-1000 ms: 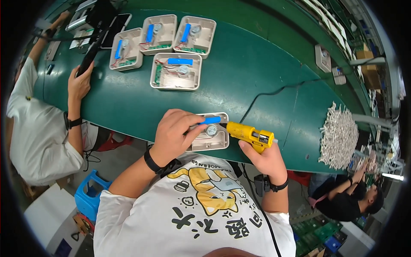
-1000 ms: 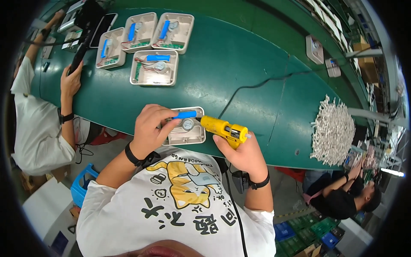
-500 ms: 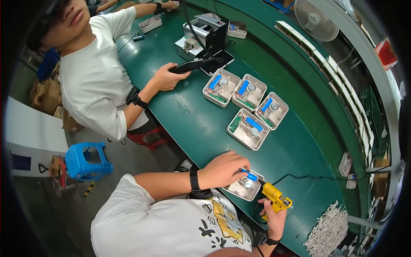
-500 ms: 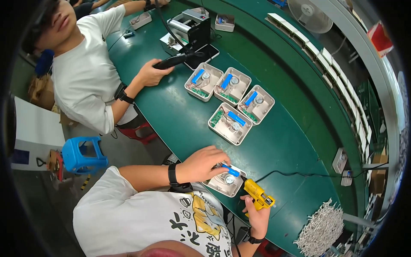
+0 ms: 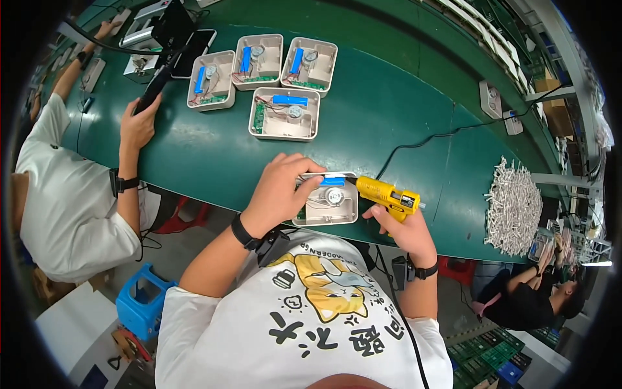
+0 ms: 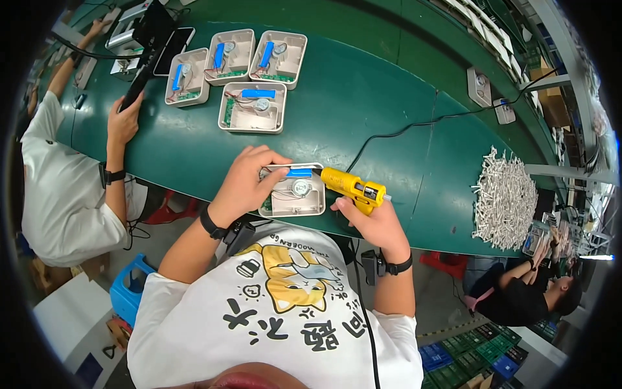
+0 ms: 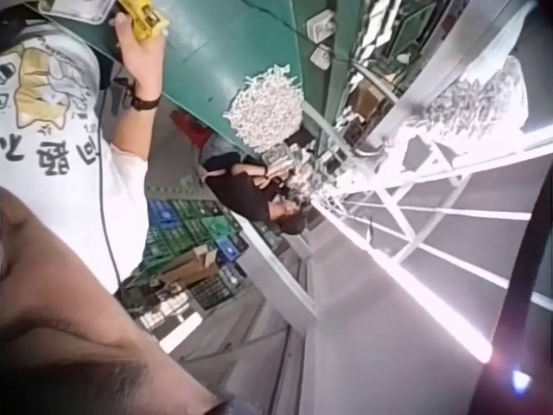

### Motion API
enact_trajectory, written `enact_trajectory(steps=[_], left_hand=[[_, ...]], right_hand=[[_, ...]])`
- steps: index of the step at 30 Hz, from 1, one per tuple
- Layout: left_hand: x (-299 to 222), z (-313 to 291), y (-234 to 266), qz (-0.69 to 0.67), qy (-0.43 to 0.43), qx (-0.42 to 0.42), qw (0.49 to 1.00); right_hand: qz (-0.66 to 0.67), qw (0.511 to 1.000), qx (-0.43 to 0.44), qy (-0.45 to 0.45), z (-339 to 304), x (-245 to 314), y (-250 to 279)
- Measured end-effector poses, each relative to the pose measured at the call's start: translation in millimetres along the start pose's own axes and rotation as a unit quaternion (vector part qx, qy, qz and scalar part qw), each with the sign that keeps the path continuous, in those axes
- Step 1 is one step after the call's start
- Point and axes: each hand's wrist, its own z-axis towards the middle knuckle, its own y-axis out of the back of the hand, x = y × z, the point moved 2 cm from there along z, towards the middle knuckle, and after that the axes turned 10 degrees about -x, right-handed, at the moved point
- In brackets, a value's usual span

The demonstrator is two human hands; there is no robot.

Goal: Apply hot glue to small blue plastic components at an assembly station.

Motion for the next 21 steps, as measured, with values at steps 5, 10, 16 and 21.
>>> enact_trajectory(steps=[5, 10, 16, 21], left_hand=[[-2.7, -5.4, -5.3, 0.019, 0.018, 0.003, 1.000], [4.2, -12.4, -9.2, -0.029, 0.037, -0.003, 0.999], [3.5, -5.8, -3.4, -0.033, 0.041, 0.029, 0.998], [0.0, -3.1, 0.6, -0.009, 0.042, 0.043, 0.998]], right_hand=[[-0.050, 0.996, 0.007, -0.078, -3.6, 7.5, 8.2], [-0.064, 0.993, -0.031, 0.093, -4.0, 10.6, 0.5], [-0.052, 0.998, -0.011, 0.032, -11.4, -2.5, 7.9], [-0.004, 1.000, 0.017, 0.013, -12.2, -10.6, 11.5]])
